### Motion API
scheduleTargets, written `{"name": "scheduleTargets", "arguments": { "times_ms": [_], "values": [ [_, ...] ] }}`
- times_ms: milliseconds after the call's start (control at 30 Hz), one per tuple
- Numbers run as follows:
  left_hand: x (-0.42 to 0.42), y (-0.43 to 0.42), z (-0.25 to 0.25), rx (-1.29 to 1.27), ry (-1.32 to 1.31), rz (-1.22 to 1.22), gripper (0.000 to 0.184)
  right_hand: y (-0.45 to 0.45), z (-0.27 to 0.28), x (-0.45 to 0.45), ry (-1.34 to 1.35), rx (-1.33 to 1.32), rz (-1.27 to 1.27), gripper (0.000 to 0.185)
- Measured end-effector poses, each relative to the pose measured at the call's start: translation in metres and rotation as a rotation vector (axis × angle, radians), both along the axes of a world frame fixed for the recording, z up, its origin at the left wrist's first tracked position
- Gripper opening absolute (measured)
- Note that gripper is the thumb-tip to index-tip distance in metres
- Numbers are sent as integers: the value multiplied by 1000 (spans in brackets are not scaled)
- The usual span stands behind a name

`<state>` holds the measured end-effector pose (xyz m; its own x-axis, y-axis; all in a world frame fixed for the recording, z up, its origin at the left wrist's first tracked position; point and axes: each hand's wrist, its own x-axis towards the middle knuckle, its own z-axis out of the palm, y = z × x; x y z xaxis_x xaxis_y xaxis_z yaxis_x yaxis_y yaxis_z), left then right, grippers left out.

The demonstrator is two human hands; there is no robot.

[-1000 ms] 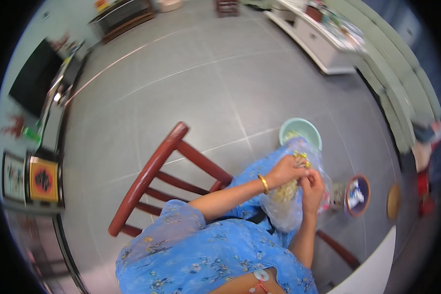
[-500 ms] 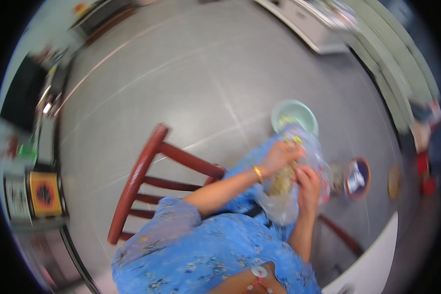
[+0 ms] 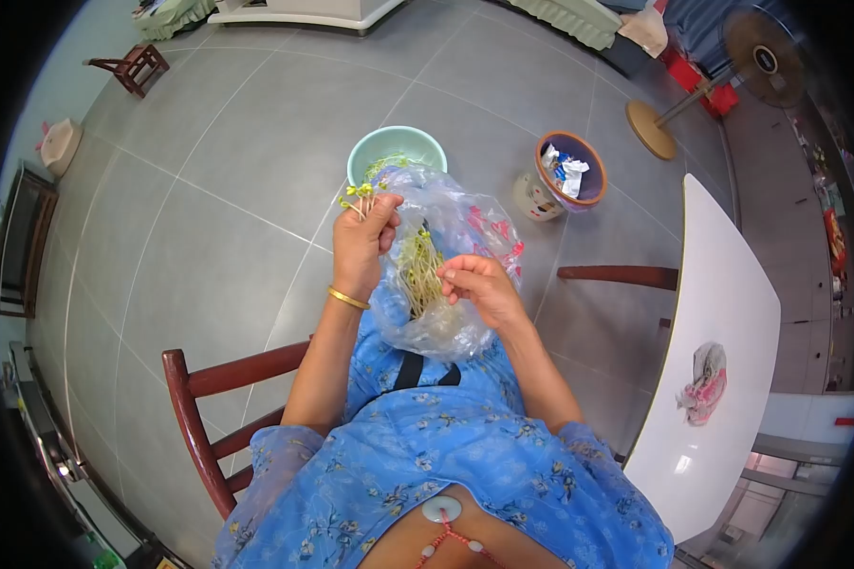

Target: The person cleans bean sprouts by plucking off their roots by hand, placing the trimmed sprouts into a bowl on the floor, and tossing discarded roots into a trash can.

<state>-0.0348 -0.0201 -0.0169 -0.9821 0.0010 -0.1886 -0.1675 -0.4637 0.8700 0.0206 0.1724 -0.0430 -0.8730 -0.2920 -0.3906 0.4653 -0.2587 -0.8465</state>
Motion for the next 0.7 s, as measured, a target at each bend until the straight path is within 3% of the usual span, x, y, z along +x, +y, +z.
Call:
{"name": "scheduleTargets", "arguments": {
  "times_ms": [300,400,500,567,700],
  "values": [
    [4,-5,10,-8,64,55,23,-1,-5,1,-16,4,19,14],
    [10,-2,10,-42,68,62,23,-6,-6,4,-28,35,-25,12],
    [14,0,6,-35,101,57,23,-2,-25,-4,-85,-14,-222,8],
    [14,-3,2,2,151,119,25,6,-39,-10,-311,-500,-424,4],
    [7,-6,18,131,134,170,24,2,-19,-13,-268,-385,-327,7]
  ]
}}
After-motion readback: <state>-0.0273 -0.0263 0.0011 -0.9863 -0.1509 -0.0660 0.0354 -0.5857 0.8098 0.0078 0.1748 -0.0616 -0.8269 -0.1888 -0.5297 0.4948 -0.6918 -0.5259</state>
